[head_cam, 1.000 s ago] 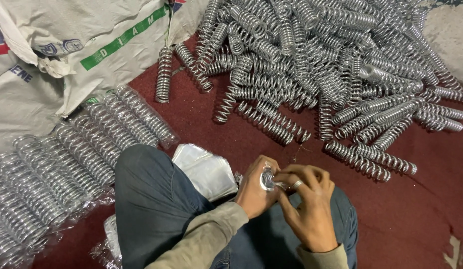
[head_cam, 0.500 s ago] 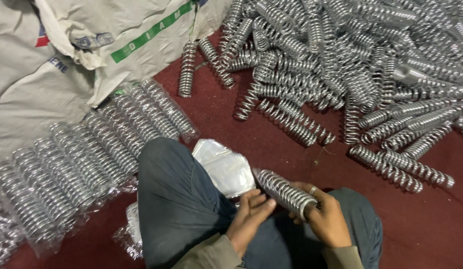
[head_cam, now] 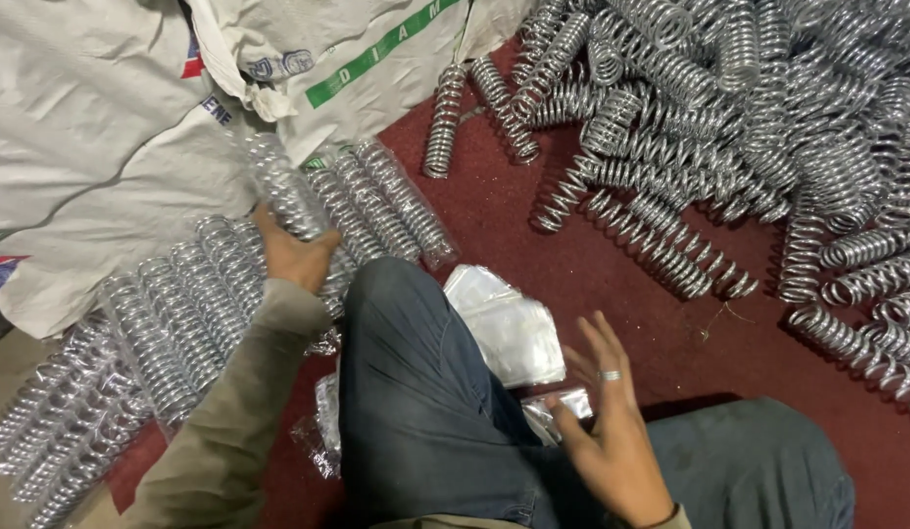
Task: The person sits on the floor and places metal springs into plastic bags by hand.
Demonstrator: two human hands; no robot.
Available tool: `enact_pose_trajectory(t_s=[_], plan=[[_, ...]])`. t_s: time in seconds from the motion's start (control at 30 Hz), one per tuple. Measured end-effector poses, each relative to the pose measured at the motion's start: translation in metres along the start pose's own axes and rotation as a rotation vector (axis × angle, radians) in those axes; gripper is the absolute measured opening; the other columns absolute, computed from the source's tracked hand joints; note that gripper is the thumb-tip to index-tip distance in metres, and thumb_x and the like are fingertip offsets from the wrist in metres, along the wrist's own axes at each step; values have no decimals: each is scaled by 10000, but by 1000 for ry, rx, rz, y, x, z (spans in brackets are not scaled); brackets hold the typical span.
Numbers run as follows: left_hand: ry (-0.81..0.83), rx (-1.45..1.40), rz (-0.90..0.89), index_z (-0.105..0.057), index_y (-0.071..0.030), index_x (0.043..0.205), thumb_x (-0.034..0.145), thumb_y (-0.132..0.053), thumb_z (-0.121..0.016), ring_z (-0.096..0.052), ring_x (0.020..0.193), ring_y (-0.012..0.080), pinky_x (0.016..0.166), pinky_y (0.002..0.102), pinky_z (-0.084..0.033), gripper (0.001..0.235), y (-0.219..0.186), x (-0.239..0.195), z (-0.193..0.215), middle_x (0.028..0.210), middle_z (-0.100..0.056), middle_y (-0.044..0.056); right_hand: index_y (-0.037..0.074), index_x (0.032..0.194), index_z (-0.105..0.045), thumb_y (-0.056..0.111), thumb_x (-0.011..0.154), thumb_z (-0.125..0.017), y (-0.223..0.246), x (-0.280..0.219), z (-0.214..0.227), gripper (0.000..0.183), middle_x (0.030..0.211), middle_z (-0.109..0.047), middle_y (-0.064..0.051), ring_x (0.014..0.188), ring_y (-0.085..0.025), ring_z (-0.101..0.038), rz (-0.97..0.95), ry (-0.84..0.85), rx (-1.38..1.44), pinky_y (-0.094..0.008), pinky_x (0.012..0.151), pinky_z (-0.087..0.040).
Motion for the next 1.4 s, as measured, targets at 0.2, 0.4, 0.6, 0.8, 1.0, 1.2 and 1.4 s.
enact_pose_trajectory(t_s=[0.2, 0.4, 0.6, 0.8, 1.0, 1.2, 1.4], plan=[[-300, 688, -544, -150, -78, 1619, 757, -5, -791, -40, 1550, 451, 1246, 647, -38, 1077, 123, 108, 33, 1695, -66, 198, 156, 1438, -534, 186, 870, -722, -91, 55, 13, 599, 1567, -436, -117, 1302, -348, -610, -176, 1, -166, -493, 1063, -508], [-239, 524, -901, -543, -40, 1412, 916, -92, -736, -399, 1420, 440, 1174, 602, -270, 534, 74, 0, -11, 1522, -446, 205, 193, 1485, -498, 365, 871, -738, -140, 176, -24, 681, 1594, -372, -108, 1421, -433, -429, -62, 81, -709, -603, 1131, -393], [434, 644, -1099, -664, -87, 1203, 891, -211, -641, -549, 1204, 317, 1084, 510, -341, 337, 116, -167, -160, 1207, -638, 105, 66, 1477, -504, 319, 775, -806, -154, 235, -43, 805, 1505, -426, -209, 1368, -423, -379, 99, 156, -988, -573, 1098, -375], [721, 1201, -1088, -667, -185, 1241, 880, -467, -604, -443, 1233, 284, 1013, 467, -291, 462, 217, -184, -286, 1247, -578, 84, 128, 1368, -631, 495, 790, -784, -99, 206, 11, 701, 1249, -568, -162, 1195, -357, -431, 12, 313, -1048, -511, 975, -425], [710, 364, -642, -488, -185, 868, 933, -292, -703, -524, 748, 230, 704, 407, -420, 248, 156, -172, -197, 798, -553, 20, 132, 1151, -683, 431, 921, -628, -28, 143, 98, 381, 1054, -591, -106, 865, -227, -496, 134, -96, -521, -415, 766, -438], [762, -127, -196, -553, -156, 1130, 839, -181, -825, -589, 782, 121, 800, 278, -512, 399, 82, -172, -117, 908, -698, 38, 94, 740, -686, 251, 827, -638, 0, 65, 68, 186, 690, -626, -16, 642, -161, -465, 229, -335, -586, -369, 565, -392], [902, -312, -203, -627, -83, 1287, 821, -126, -783, -779, 901, 212, 876, 366, -625, 494, 42, -184, -85, 958, -826, 146, 79, 787, -663, 144, 851, -678, 5, 36, 58, 92, 786, -636, -33, 740, -219, -530, 362, -501, -712, -378, 610, -441]])
Point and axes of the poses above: each hand's wrist, its own x-axis towards the middle knuckle, its own z-axis out of the back of the hand, y = z × x, the point moved 6 cm from there along x, towards the middle knuckle
